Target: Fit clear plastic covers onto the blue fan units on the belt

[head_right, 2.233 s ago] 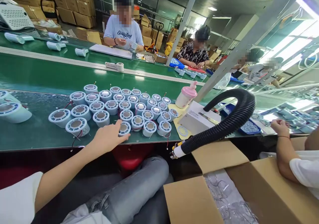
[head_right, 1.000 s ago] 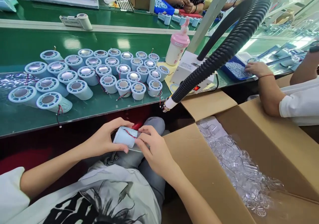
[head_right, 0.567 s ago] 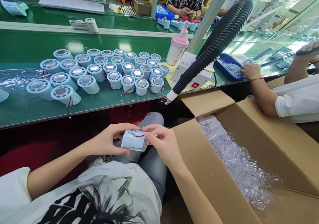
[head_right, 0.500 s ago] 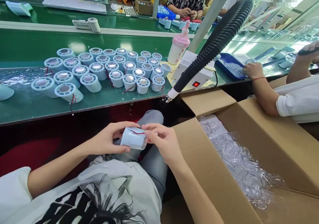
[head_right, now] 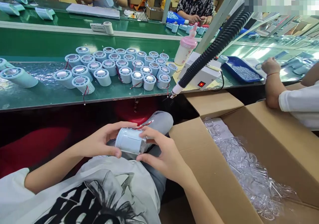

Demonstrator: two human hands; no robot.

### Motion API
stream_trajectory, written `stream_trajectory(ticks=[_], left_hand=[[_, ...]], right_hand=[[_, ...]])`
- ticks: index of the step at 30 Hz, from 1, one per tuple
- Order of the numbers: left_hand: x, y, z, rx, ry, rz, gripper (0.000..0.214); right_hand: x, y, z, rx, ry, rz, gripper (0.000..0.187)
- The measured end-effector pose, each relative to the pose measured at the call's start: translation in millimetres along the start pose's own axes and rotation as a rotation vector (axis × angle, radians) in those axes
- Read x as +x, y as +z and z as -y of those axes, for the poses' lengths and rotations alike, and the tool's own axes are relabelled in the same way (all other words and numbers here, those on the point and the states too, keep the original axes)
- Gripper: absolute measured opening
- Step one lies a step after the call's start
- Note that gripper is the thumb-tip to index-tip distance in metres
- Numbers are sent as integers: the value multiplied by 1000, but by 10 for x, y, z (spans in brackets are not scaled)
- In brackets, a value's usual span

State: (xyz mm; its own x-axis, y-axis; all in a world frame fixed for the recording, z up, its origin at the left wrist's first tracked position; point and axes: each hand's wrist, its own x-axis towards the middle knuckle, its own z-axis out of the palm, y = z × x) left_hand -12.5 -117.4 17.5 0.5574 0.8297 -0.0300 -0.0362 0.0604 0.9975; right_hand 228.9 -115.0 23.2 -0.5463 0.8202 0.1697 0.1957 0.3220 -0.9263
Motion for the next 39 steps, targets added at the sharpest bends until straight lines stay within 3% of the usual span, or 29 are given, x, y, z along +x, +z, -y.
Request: stream_trajectory(ticks=[9, 16, 30, 39], left_hand=[[-33, 29, -89, 170, 41, -13, 74], [-97, 8, -39, 249, 90, -44, 73], [-95, 6, -58, 247, 96, -36, 72], [-166, 154, 24, 205, 133, -50, 73]], right_hand=[[43, -45, 109, 276, 190, 71, 40], [140, -47, 86, 444, 353, 132, 42], [203, 52, 23, 668, 594, 133, 47], [117, 96, 11, 782, 749, 252, 53]])
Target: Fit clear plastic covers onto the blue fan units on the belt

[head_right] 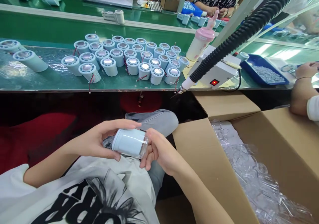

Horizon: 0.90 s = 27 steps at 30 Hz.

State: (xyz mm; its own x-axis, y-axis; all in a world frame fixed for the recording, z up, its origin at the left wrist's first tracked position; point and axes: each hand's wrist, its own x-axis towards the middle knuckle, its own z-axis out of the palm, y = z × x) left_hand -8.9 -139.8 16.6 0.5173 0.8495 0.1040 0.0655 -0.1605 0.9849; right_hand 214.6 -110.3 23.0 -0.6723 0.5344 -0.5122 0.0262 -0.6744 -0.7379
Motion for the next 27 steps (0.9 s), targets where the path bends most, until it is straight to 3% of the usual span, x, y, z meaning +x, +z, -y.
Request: stream_trajectory(ticks=[11, 15, 17, 18, 21, 23, 25, 27], left_hand=[[-78, 91, -40, 128, 109, 9, 74], [-98, 74, -109, 154, 86, 16, 66], [-105, 61, -153, 135, 18, -1, 62], [-106, 52, -172, 119, -24, -13, 61], [-96, 17, -205, 27, -144, -25, 58], [-83, -15, -198, -55, -183, -27, 57], [-72, -54, -176, -107, -181, -21, 61], [-66, -98, -154, -83, -142, -7, 70]], right_hand=[[-90, 32, -92, 212, 249, 108, 70], [-77, 73, -136, 173, 248, 159, 78], [-75, 63, -175, 51, 92, 142, 80], [-77, 49, -193, -41, -55, 99, 79], [-91, -9, -220, -467, -639, -100, 69], [-87, -38, -213, -782, -934, -162, 57], [-62, -45, -192, -892, -1016, -153, 52], [-16, -35, -168, -729, -901, -110, 55]])
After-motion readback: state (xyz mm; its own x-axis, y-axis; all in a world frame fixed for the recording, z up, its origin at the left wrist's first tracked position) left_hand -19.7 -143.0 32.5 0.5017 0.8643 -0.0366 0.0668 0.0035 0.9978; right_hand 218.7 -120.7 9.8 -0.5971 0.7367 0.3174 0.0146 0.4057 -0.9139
